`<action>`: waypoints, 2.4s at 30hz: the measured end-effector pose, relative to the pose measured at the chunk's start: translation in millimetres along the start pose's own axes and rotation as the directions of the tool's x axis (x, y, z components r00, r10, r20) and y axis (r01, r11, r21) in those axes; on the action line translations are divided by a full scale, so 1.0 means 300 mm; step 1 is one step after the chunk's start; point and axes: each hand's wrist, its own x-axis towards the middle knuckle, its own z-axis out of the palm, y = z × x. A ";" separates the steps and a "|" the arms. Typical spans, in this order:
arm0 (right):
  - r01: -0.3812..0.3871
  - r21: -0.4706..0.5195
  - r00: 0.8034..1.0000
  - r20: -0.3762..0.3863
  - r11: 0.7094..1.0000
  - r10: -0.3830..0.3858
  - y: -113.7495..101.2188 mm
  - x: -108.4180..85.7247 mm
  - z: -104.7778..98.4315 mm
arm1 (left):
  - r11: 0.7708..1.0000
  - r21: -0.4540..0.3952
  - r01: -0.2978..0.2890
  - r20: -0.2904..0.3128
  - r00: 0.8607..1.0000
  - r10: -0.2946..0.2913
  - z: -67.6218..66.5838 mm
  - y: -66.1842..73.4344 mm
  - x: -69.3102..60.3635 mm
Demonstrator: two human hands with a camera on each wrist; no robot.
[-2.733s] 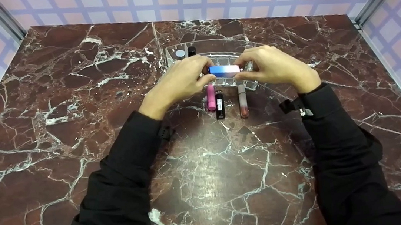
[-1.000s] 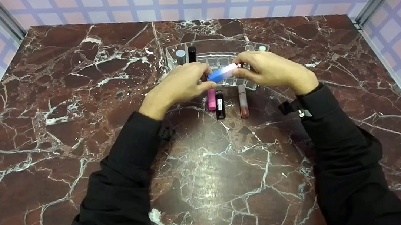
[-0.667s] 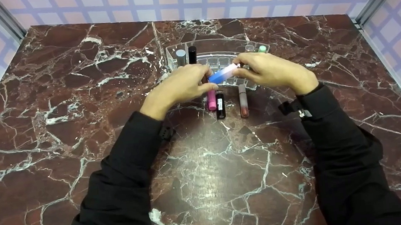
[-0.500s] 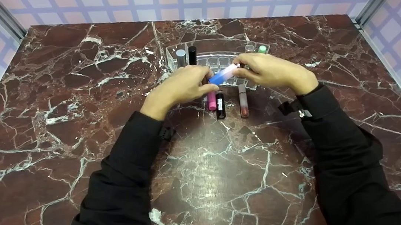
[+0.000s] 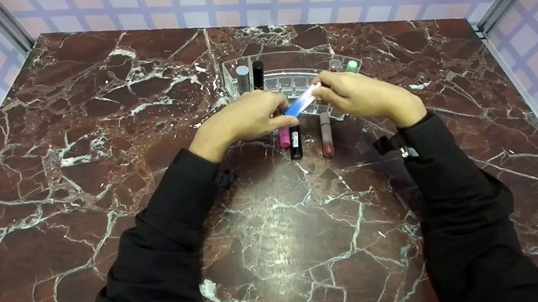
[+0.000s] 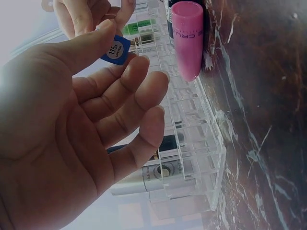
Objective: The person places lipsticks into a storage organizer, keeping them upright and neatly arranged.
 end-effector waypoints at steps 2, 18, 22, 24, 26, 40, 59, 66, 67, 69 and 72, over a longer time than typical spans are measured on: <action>-0.004 -0.001 1.000 -0.003 1.000 0.004 -0.002 0.001 0.000 | 1.000 0.009 -0.001 0.005 1.000 0.001 0.001 0.004 0.001; -0.039 0.026 0.999 -0.006 0.999 0.039 -0.002 0.006 0.005 | 0.998 0.026 -0.062 0.055 0.997 0.060 0.019 0.026 0.010; -0.028 0.023 0.999 -0.014 0.999 0.028 -0.003 0.011 0.007 | 0.995 0.062 -0.081 0.060 0.995 0.077 0.024 0.033 0.011; -0.022 0.016 1.000 -0.020 1.000 0.023 -0.002 0.012 0.009 | 0.994 0.068 -0.088 0.062 0.995 0.084 0.027 0.038 0.012; -0.020 0.011 1.000 -0.024 1.000 0.020 -0.002 0.013 0.010 | 0.994 0.063 -0.094 0.064 0.994 0.090 0.029 0.043 0.013; -0.020 0.018 0.999 -0.036 1.000 0.021 -0.007 0.009 0.007 | 0.990 0.061 -0.125 0.022 0.992 0.124 0.048 0.068 0.016; -0.027 0.031 1.000 -0.012 0.999 0.028 -0.015 0.011 0.007 | 0.990 0.126 -0.059 0.009 0.998 0.059 0.072 0.076 0.038; -0.020 0.035 1.000 -0.011 0.999 0.020 -0.016 0.010 0.005 | 0.989 0.134 -0.062 0.003 0.998 0.062 0.073 0.074 0.039; -0.019 0.039 1.000 -0.013 0.999 0.020 -0.016 0.010 0.005 | 0.989 0.132 -0.060 0.000 0.998 0.061 0.072 0.074 0.039; -0.012 0.044 1.000 -0.020 0.999 0.013 -0.017 0.009 0.005 | 0.991 0.123 -0.055 -0.002 0.998 0.055 0.072 0.072 0.037; 0.005 0.043 0.999 -0.039 0.999 -0.004 -0.018 0.008 0.004 | 0.993 0.113 -0.046 -0.009 0.999 0.047 0.069 0.068 0.035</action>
